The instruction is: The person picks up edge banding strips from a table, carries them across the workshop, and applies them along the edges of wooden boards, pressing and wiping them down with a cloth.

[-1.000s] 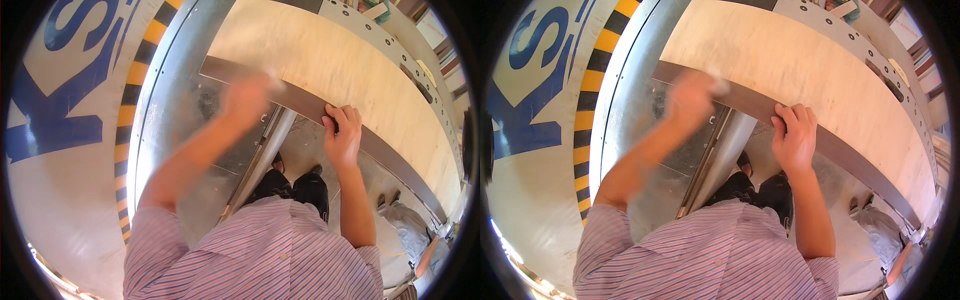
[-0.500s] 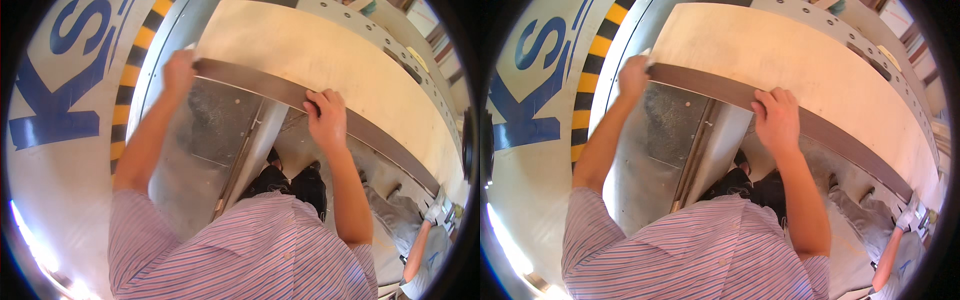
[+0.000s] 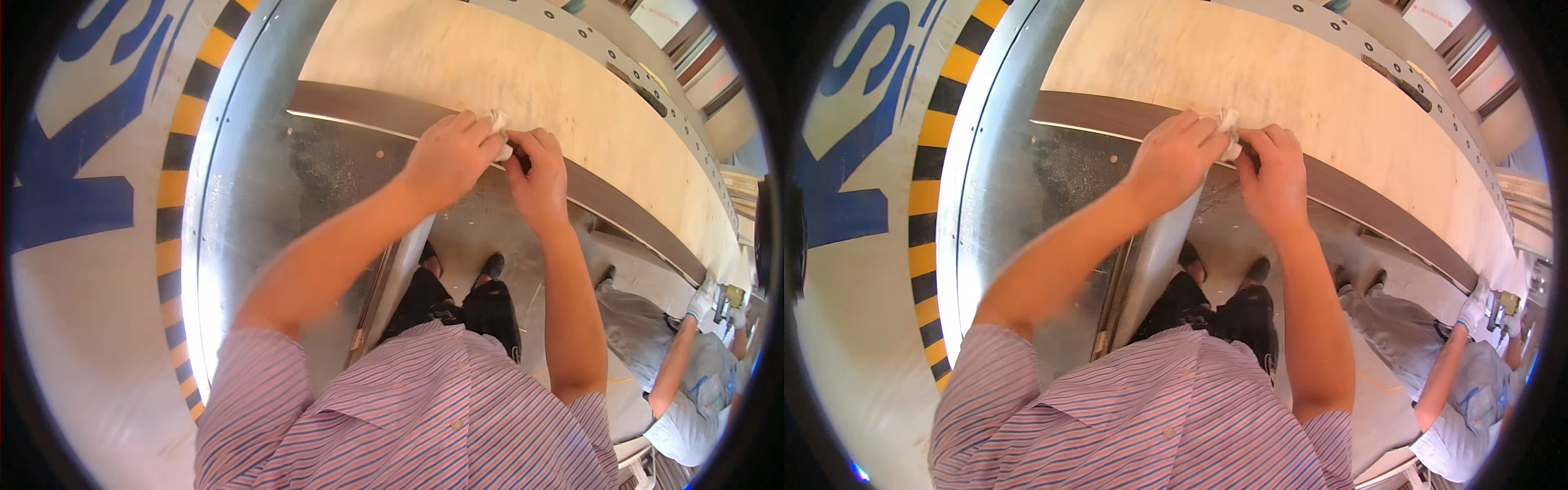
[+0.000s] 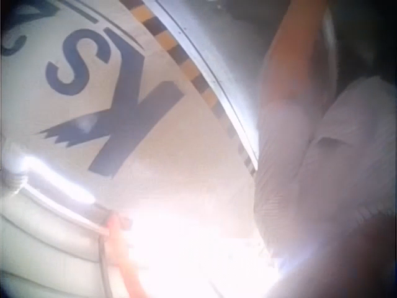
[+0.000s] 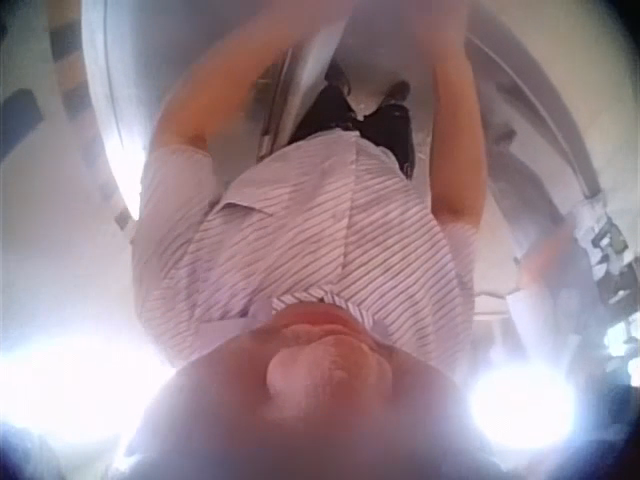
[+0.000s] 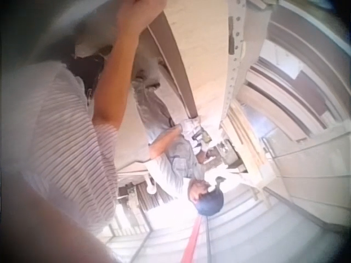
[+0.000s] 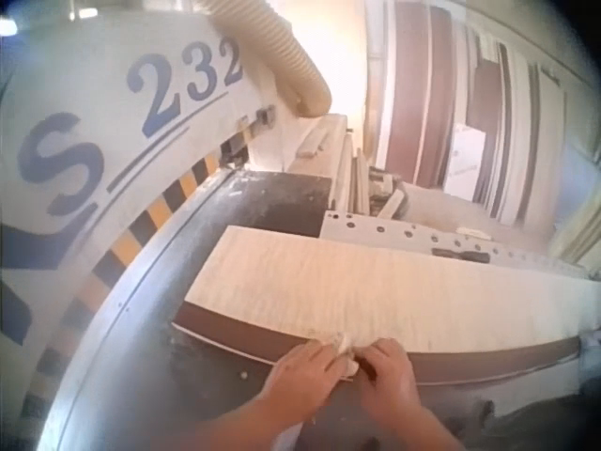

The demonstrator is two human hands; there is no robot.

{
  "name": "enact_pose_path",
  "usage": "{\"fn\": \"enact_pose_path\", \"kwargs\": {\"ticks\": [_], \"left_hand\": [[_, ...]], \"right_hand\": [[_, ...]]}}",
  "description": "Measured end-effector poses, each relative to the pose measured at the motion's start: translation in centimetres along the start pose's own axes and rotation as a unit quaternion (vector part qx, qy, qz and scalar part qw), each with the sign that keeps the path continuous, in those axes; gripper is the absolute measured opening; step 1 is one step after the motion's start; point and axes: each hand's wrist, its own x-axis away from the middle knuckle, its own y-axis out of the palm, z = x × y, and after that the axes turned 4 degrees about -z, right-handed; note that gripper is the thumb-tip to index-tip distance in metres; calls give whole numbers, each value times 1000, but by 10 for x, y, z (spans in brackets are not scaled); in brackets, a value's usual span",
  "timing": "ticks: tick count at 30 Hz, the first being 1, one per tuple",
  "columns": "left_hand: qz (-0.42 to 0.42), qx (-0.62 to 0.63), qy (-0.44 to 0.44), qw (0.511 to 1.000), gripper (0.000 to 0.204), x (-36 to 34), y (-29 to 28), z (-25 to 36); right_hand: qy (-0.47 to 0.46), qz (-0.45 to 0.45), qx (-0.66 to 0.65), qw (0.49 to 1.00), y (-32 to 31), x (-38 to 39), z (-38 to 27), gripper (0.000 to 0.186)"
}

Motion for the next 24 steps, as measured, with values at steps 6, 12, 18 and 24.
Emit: {"fn": "enact_pose_path", "kwargs": {"ticks": [6,12,18,24], "left_hand": [[-10,0,76,997,32,10,-8,-38],[-183,-300,-288,891,34,117,-110,-182],[64,-83,-124,987,33,35,-44,18],[-12,52,116,992,18,-69,63,173]], "right_hand": [[68,36,-83,994,-14,9,8,32],[-24,80,-90,992,-26,32,4,35],[55,98,-125,986,-65,190,-4,34],[138,136,-100,976,-65,239,15,34]]}}
